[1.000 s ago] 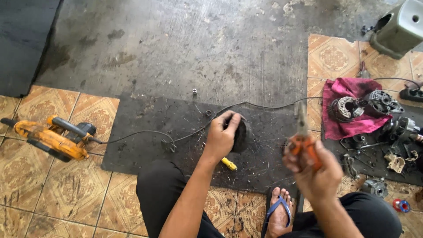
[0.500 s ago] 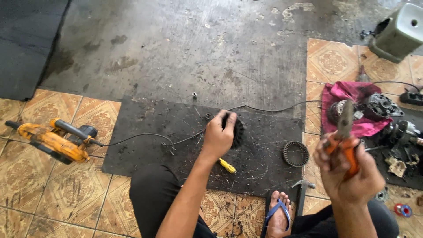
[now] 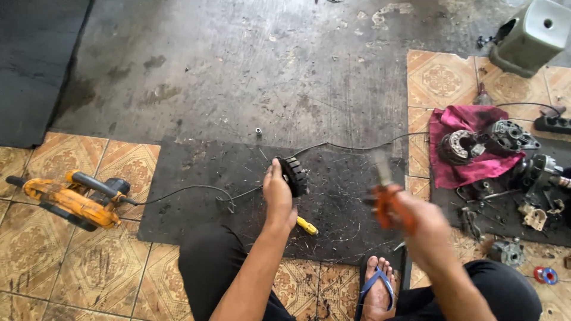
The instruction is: Removing copper windings from a motor stator using pliers and a screwdriver
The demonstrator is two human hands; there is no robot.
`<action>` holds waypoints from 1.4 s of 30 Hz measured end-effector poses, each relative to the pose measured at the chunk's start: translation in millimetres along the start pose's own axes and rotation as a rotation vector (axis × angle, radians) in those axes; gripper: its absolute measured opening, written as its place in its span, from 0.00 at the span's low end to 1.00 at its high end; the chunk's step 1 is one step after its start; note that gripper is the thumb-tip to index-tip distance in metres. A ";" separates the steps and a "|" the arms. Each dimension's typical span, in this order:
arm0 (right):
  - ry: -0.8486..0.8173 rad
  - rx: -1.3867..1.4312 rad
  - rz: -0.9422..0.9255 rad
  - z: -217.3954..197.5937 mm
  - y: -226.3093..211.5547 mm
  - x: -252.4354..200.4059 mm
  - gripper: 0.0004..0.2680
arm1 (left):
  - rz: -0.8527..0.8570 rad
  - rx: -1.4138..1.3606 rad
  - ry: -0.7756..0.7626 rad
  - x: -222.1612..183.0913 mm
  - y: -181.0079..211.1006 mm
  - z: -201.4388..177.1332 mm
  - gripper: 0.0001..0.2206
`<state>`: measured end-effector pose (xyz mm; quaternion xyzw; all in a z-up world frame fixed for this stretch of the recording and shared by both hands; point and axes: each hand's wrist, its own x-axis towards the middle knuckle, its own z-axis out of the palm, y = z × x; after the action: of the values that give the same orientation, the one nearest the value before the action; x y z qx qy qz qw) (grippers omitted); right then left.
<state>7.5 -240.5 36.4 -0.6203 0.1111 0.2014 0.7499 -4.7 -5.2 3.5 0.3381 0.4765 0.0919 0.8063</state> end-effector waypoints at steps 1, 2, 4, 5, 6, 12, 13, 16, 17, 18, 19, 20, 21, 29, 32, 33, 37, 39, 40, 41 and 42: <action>-0.031 -0.239 0.048 12.8 -2.1 -5.6 0.16 | -0.038 0.042 -0.013 -5.7 1.9 1.0 0.21; -0.063 -0.477 0.095 26.3 -4.0 -11.1 0.17 | -0.074 0.083 -0.027 -11.2 4.3 1.5 0.25; -0.187 -0.409 0.031 13.5 35.1 4.8 0.16 | -0.076 0.062 -0.028 -6.9 -1.0 -1.7 0.23; -0.315 -0.339 -0.033 7.5 55.3 12.0 0.16 | -0.075 0.040 -0.026 -4.8 -3.7 -4.1 0.21; -0.313 -0.337 -0.030 11.6 55.9 10.1 0.16 | -0.077 0.043 -0.024 -5.6 -3.0 -4.0 0.21; -0.339 -0.572 -0.061 27.4 52.6 1.3 0.15 | -0.067 0.058 -0.010 1.8 -9.1 -10.8 0.26; -0.339 -0.601 -0.078 27.1 53.0 2.0 0.14 | -0.063 0.049 -0.043 0.5 -9.1 -11.9 0.23; -0.339 -0.612 -0.087 24.0 53.7 3.6 0.16 | -0.067 0.038 -0.062 -3.7 -6.5 -10.1 0.21; -0.340 -0.591 -0.078 22.4 53.7 3.9 0.16 | -0.074 0.039 -0.049 -5.3 -5.3 -8.6 0.22; -0.341 -0.592 -0.080 21.8 54.5 4.6 0.16 | -0.073 0.037 -0.049 -9.1 -1.7 -6.3 0.22; -0.334 -0.567 -0.065 21.1 55.3 5.3 0.14 | -0.081 0.062 -0.020 -12.9 1.7 -3.9 0.24; -0.327 -0.541 -0.049 20.3 56.5 5.3 0.15 | -0.090 0.089 0.011 -17.1 4.8 -2.1 0.27; -0.328 -0.541 -0.048 20.3 56.6 5.5 0.15 | -0.091 0.089 0.012 -16.1 3.8 -2.1 0.27; -0.334 -0.649 -0.205 30.4 55.8 -5.6 0.18 | -0.090 0.053 -0.103 -2.8 -17.7 -10.2 0.16; -0.388 -0.644 -0.223 35.6 56.7 -14.3 0.13 | -0.129 -0.091 -0.030 10.5 -24.7 -8.3 0.15; -0.388 -0.643 -0.222 36.3 60.1 -15.1 0.13 | -0.129 -0.089 -0.029 8.1 -24.1 -5.7 0.15; -0.309 -0.560 -0.306 32.5 64.9 -10.0 0.14 | 0.207 0.391 -0.085 4.1 -20.0 -5.8 0.16; -0.225 -0.478 -0.274 24.4 53.2 -2.3 0.13 | 0.454 0.826 -0.145 5.3 -22.5 -5.8 0.15; -0.096 -0.307 -0.151 21.9 43.8 2.1 0.16 | 0.357 0.665 -0.262 7.3 -24.2 -4.5 0.14; 0.032 -0.135 -0.029 19.3 34.5 6.6 0.19 | 0.258 0.501 -0.374 9.5 -26.0 -3.2 0.13; 0.033 -0.140 -0.029 14.6 35.8 5.0 0.19 | 0.256 0.497 -0.376 8.0 -25.6 -0.7 0.13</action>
<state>-5.0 -220.1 5.6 -0.6760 0.1001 0.1875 0.7056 -5.5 -20.5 -18.6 0.5924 0.2811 0.0095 0.7549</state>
